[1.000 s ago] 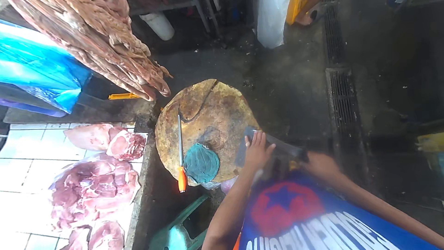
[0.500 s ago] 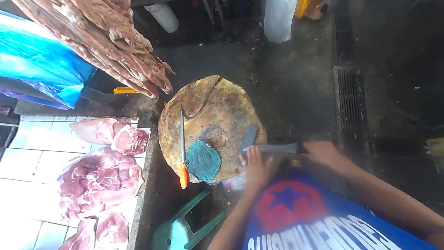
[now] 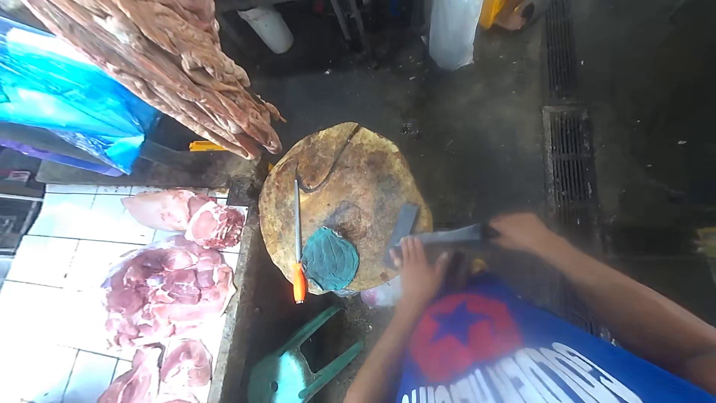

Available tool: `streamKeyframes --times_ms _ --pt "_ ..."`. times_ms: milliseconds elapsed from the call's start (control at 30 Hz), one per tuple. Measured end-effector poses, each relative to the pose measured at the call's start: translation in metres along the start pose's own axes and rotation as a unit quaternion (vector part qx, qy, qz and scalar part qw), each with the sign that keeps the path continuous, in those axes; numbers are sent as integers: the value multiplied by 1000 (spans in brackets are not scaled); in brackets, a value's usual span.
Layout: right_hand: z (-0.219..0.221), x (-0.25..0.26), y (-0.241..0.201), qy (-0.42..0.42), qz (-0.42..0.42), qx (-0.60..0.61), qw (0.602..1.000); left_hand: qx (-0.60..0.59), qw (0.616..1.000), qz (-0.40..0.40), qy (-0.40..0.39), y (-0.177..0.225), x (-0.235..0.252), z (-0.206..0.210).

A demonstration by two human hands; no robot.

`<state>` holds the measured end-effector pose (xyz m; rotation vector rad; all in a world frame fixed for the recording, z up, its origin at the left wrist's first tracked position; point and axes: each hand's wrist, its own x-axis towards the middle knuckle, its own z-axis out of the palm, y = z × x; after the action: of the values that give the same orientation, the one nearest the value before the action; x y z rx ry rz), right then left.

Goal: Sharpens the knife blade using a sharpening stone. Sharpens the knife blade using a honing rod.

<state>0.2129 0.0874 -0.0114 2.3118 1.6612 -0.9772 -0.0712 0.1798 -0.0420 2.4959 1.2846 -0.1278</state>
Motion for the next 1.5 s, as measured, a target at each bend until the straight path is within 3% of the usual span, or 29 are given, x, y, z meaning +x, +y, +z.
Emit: streamKeyframes --times_ms 133,233,333,400,467,600,667,700,767,867,933,1000,1167,1233,1333,1433,1500 --pt "-9 18 18 29 61 -6 998 1 999 46 19 5 55 0" --pt "1 43 -57 -5 58 23 998 17 1000 -11 16 -60 42 -15" --pt "23 53 -149 -47 -10 65 997 12 997 -70 6 -145 -2 -28" --pt "26 49 -165 -68 -53 62 994 7 996 -86 -18 -160 -19 -33" --pt "18 42 -136 -67 -58 63 994 -1 997 -69 -18 -131 -14 -34" --pt "-6 22 -11 0 39 25 999 -14 999 39 18 -20 36 -12" --pt "-7 29 22 26 75 -11 997 -9 997 71 29 -1 56 1" --pt "-4 35 18 36 75 -25 996 -1 997 68 31 -8 60 1" --pt "5 49 -31 32 55 -14 998 8 999 29 29 -51 53 -8" --pt "25 58 -141 -18 -3 40 999 5 998 -61 15 -142 12 -27" --pt "30 56 -178 -48 -48 52 996 0 994 -105 -10 -171 -11 -36" --pt "23 54 -165 -62 -65 57 994 -4 994 -104 -19 -155 -11 -40" --pt "-7 25 -12 -1 30 34 999 -15 999 33 8 -23 44 -14" --pt "-10 30 15 15 77 9 997 -1 997 71 12 -8 61 -3" --pt "3 52 -41 12 64 7 998 14 999 32 34 -62 54 -8" --pt "22 63 -141 -35 -8 46 998 -2 998 -59 19 -146 6 -28" --pt "25 59 -171 -59 -54 51 995 -3 996 -88 -4 -170 -17 -35"
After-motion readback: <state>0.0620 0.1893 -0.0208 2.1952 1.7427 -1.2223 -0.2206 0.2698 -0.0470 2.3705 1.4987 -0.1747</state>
